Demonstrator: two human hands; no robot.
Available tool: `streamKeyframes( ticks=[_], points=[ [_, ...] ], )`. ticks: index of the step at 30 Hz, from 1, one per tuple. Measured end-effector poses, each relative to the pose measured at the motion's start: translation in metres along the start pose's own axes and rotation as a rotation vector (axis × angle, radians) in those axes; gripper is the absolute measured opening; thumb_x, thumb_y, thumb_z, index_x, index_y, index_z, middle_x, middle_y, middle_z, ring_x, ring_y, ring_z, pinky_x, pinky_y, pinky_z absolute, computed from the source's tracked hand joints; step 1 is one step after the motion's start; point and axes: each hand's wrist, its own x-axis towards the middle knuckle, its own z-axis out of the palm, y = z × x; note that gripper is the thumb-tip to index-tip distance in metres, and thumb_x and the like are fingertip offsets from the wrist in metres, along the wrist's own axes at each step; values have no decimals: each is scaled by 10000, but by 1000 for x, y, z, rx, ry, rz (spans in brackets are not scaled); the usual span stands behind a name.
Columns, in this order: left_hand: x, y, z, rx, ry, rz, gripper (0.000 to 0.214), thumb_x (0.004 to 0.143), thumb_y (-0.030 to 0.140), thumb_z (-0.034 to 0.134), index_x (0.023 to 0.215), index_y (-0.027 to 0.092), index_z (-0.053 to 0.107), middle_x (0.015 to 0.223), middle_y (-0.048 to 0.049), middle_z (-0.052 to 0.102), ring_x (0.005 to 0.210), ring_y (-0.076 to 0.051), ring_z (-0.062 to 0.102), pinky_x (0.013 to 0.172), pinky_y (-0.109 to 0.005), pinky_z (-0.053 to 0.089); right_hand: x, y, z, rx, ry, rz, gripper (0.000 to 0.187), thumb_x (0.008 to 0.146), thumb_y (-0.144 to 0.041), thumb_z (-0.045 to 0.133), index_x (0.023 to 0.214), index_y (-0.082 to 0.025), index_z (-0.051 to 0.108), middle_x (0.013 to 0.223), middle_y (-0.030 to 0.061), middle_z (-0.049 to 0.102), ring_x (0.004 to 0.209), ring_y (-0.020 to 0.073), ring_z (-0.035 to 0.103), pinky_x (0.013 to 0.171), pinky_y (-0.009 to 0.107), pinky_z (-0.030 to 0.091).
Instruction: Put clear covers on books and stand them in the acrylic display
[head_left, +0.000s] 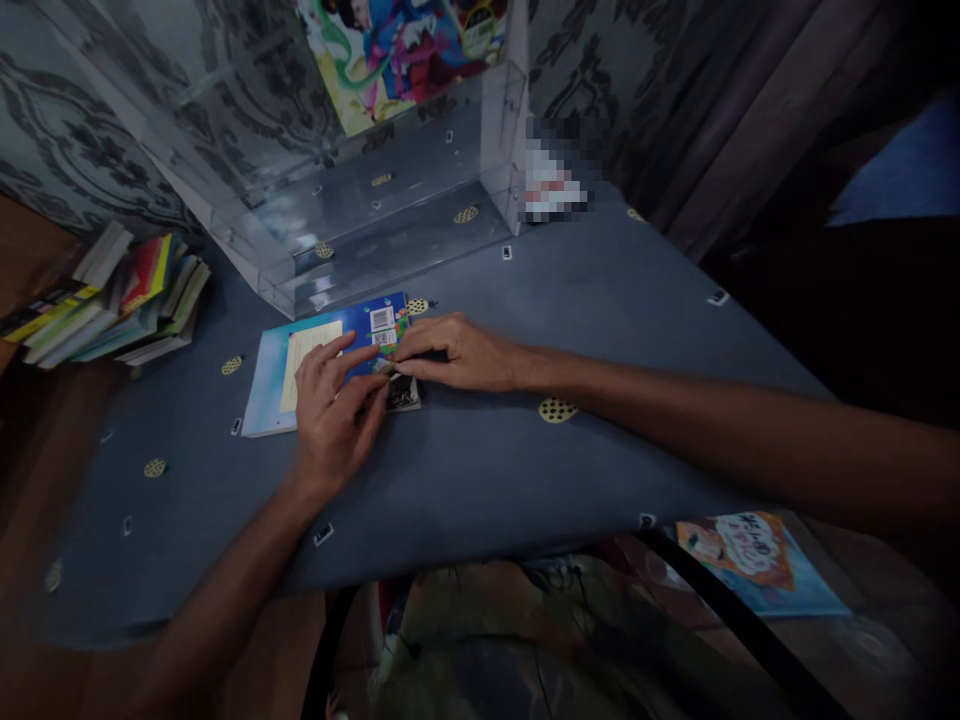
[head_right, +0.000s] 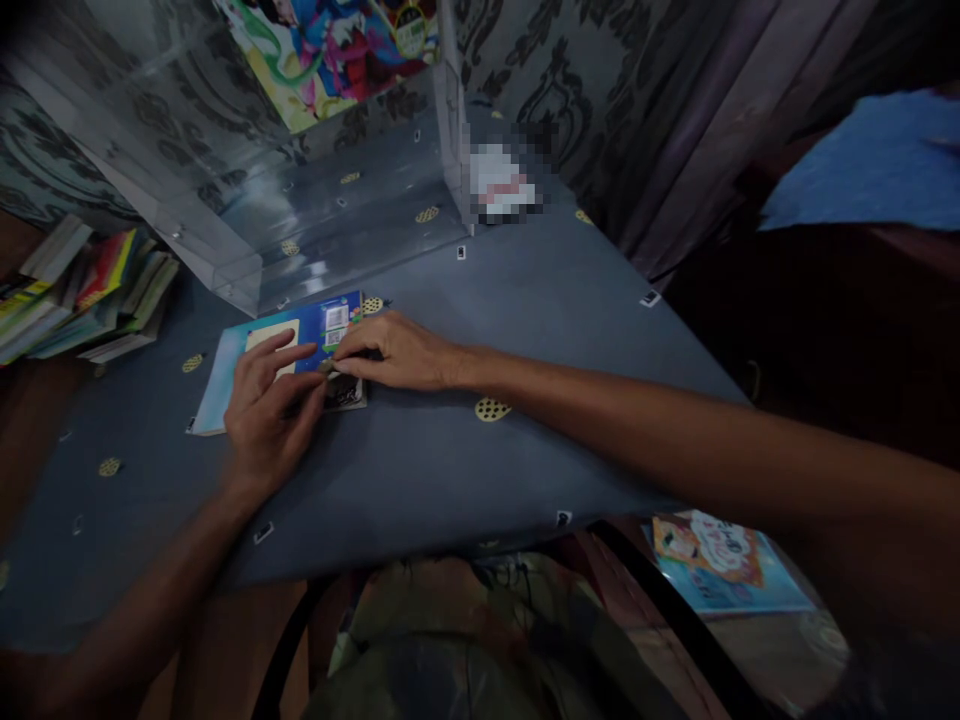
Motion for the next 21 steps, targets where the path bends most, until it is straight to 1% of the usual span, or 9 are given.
streamKeyframes(
  ticks=[2,6,9,11,13,15,17,19,21],
  points=[
    [-1,-1,3,30,11,36,117,936,154,622,982,259,646,1102,-27,737,1223,-252,610,1094,-544,422,0,-1,-1,-15,-9,6,217,975,-196,533,1006,-142,741,985,80,765,934,174,689,887,327,521],
    [-1,-1,8,90,15,55,93,963,169,591,956,259,615,937,1,735,1029,-210,664,1106,-528,383,-2,0,1,-36,-11,18,157,946,-243,622,1005,-161,742,972,66,766,926,178,685,885,333,522],
    [0,-1,8,92,1,38,75,972,184,582,959,255,603,943,-5,725,980,-200,658,1089,-510,408,-2,3,4,-33,8,16,183,982,-283,605,970,-165,744,940,57,768,903,171,688,860,315,519],
    [0,-1,4,89,0,60,61,960,196,603,962,257,608,1031,-26,719,1045,-212,646,1060,-497,450,-2,4,5,-28,18,4,215,1001,-296,583,946,-162,743,919,56,767,887,168,688,846,305,515],
    [-1,-1,-1,86,-12,124,57,935,216,648,952,264,622,1164,-41,695,1161,-236,614,1058,-502,471,-2,4,5,-25,11,-1,243,1012,-306,567,917,-161,738,887,52,761,863,164,682,822,296,509],
    [-3,-1,-5,81,-48,184,75,912,229,689,957,267,643,1294,-51,654,1277,-264,559,1096,-530,447,-1,4,4,-19,-2,-2,267,1019,-311,552,890,-161,731,860,45,752,844,158,672,804,286,502],
    [-5,-2,-7,76,-95,210,112,905,234,706,1002,262,658,1398,-74,604,1365,-291,496,1133,-563,404,0,3,4,-10,-6,-2,280,1023,-317,544,878,-158,723,854,43,745,845,155,666,803,281,496],
    [-6,-3,-6,84,-132,216,147,913,239,701,1053,256,662,1458,-94,566,1419,-309,445,1149,-585,372,0,2,3,-5,-5,4,282,1024,-322,541,883,-156,720,863,45,743,859,158,665,817,284,494],
    [-7,-4,-4,103,-140,224,157,923,238,690,1076,255,659,1476,-97,555,1442,-314,423,1156,-597,354,0,2,4,1,-8,14,279,1023,-323,542,891,-154,721,870,48,743,870,162,667,827,289,494]
  ],
)
